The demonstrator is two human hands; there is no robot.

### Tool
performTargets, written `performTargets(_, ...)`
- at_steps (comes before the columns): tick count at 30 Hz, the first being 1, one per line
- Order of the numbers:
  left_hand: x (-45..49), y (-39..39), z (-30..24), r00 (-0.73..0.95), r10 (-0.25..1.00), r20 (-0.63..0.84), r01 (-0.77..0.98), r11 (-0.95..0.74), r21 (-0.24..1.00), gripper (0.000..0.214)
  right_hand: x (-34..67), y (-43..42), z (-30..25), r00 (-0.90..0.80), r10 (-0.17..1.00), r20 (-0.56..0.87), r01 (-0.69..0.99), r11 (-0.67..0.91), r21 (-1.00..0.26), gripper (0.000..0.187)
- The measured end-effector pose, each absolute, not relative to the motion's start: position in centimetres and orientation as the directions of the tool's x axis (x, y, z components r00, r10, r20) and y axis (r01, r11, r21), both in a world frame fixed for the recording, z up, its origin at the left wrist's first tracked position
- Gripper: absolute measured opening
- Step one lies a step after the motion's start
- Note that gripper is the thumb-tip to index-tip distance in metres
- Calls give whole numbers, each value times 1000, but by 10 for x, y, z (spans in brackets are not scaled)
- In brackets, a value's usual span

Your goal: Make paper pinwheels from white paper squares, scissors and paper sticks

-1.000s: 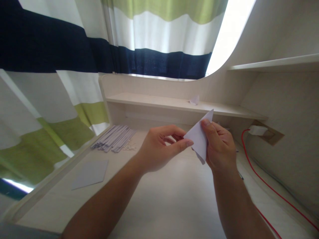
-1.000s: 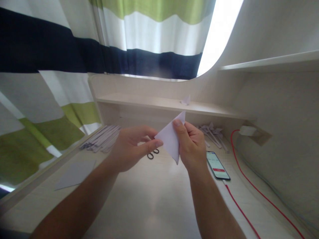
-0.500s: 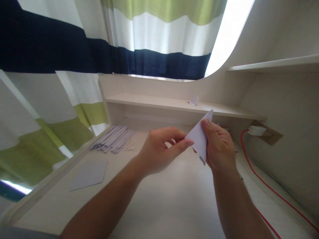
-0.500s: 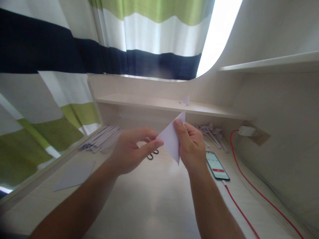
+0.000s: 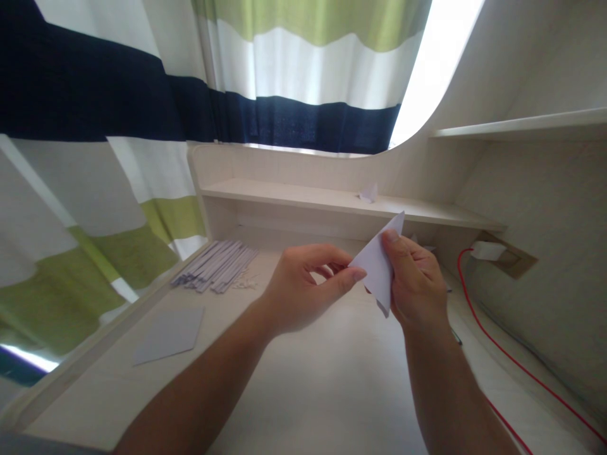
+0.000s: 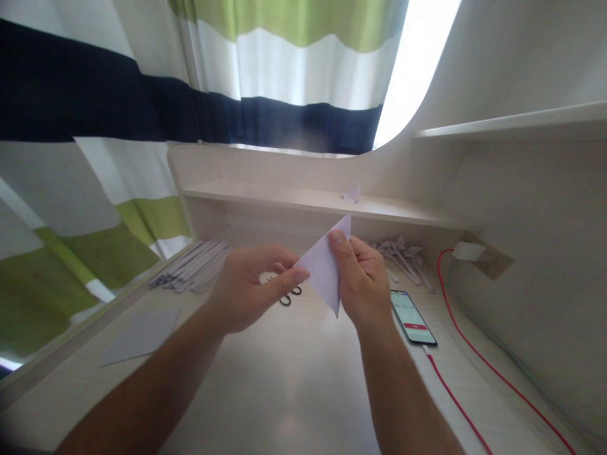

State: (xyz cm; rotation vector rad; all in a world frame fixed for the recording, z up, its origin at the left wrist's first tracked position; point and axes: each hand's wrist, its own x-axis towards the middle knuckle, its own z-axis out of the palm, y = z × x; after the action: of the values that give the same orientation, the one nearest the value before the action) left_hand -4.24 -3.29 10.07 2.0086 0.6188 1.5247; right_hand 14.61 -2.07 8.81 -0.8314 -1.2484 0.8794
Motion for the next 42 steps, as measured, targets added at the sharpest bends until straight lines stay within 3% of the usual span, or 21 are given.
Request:
performTargets(3,-43,-33,101,268,670,692,60,-728,683,9,145,-19,88,101,888,448,-112,457,-882,46)
performTargets(10,-45,-33,104,269,665,697,165,-745,646,11,153,-17,93,122,781,613,-105,624,-774,19)
performTargets(20,-44,-33,105,273,684,677,146,-725,673,13,159,-21,97,113,781,615,-105,624,-774,18)
performTargets(30,-50,-26,101,328,758,563,112,-624,774,16,162,-19,97,149,777,612,-78,626,-776,18)
performTargets(38,-50,-15,96,200,834,514,-3,-524,852,20,161,-16,97,-191,877,440,12,451,-893,32)
performTargets(42,-50,-14,97,193,836,513,-58,-512,857,24,160,-17,97,-189,877,442,25,454,-891,32)
